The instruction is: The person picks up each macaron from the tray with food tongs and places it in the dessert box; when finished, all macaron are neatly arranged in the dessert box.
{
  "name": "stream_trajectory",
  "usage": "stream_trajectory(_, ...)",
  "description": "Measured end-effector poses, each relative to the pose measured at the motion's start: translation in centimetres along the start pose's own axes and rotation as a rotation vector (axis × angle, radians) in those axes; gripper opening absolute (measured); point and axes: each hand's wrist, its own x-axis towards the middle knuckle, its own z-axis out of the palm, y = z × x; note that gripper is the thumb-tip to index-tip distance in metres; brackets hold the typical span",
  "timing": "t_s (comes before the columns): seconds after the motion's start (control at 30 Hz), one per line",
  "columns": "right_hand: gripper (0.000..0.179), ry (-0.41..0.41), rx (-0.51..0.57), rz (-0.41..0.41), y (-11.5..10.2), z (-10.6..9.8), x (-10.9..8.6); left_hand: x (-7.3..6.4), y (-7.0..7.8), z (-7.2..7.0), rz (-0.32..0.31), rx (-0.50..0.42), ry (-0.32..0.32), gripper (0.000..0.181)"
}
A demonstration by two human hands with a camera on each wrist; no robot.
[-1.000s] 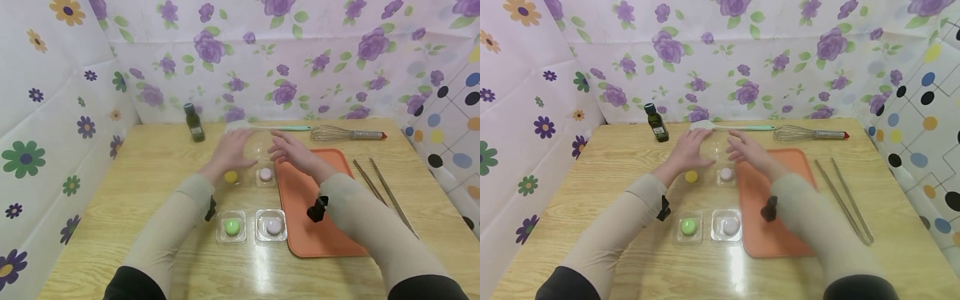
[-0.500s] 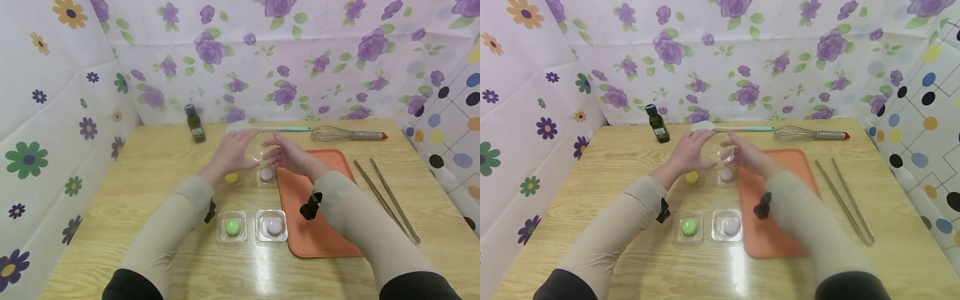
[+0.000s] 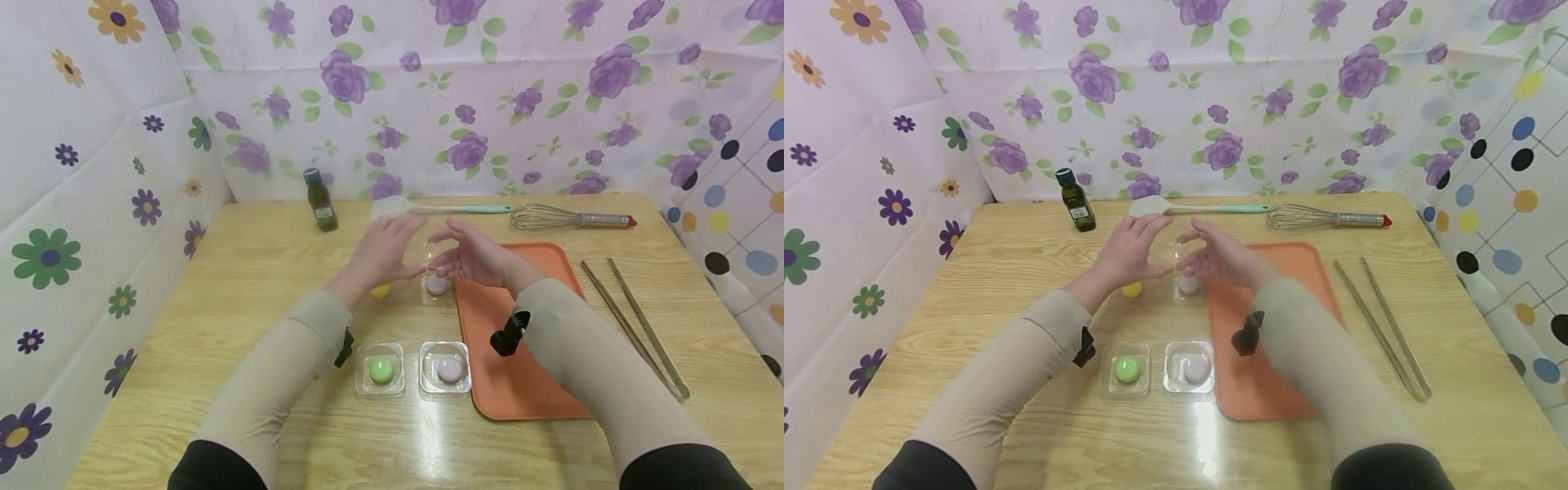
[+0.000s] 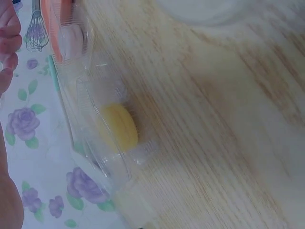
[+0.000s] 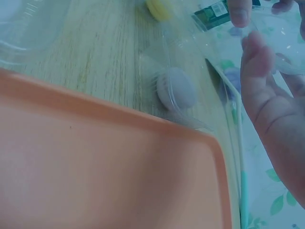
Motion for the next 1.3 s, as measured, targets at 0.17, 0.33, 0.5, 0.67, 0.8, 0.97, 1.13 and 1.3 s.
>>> stream_trajectory(0.17,0.064,-0.051,0.002,0.027,0.1,-0.3,-0.2,-0.1,0.0,0.2,-0.002,-0.005,-0.007,0.093)
stream_trajectory(0.33,0.055,-0.057,-0.065,0.029,0.3,-0.6,-0.4,-0.2,0.1,0.4,-0.004,-0.025,-0.034,0.102)
stream_trajectory(0.5,0.053,-0.026,-0.173,0.028,0.5,-1.2,-0.4,-0.4,0.3,0.3,0.007,-0.119,-0.041,0.116)
stream_trajectory(0.67,0.051,0.015,-0.243,-0.007,0.8,-1.5,-0.4,-0.4,0.3,0.4,-0.041,-0.216,-0.096,0.118)
stream_trajectory(0.8,0.054,0.018,-0.362,-0.05,1.1,-2.1,-0.4,-0.4,0.3,0.4,-0.07,-0.266,-0.155,0.116)
stream_trajectory(0.97,0.059,0.009,-0.549,-0.108,1.1,-2.5,-0.8,-0.3,0.5,0.5,-0.119,-0.358,-0.211,0.107)
stream_trajectory(1.13,0.058,0.016,-0.622,-0.143,1.1,-2.6,-1.2,0.1,0.5,0.7,-0.188,-0.441,-0.288,0.091)
stream_trajectory(1.3,0.06,0.001,-0.627,-0.137,1.3,-2.6,-1.2,0.2,0.3,1.0,-0.201,-0.53,-0.33,0.081)
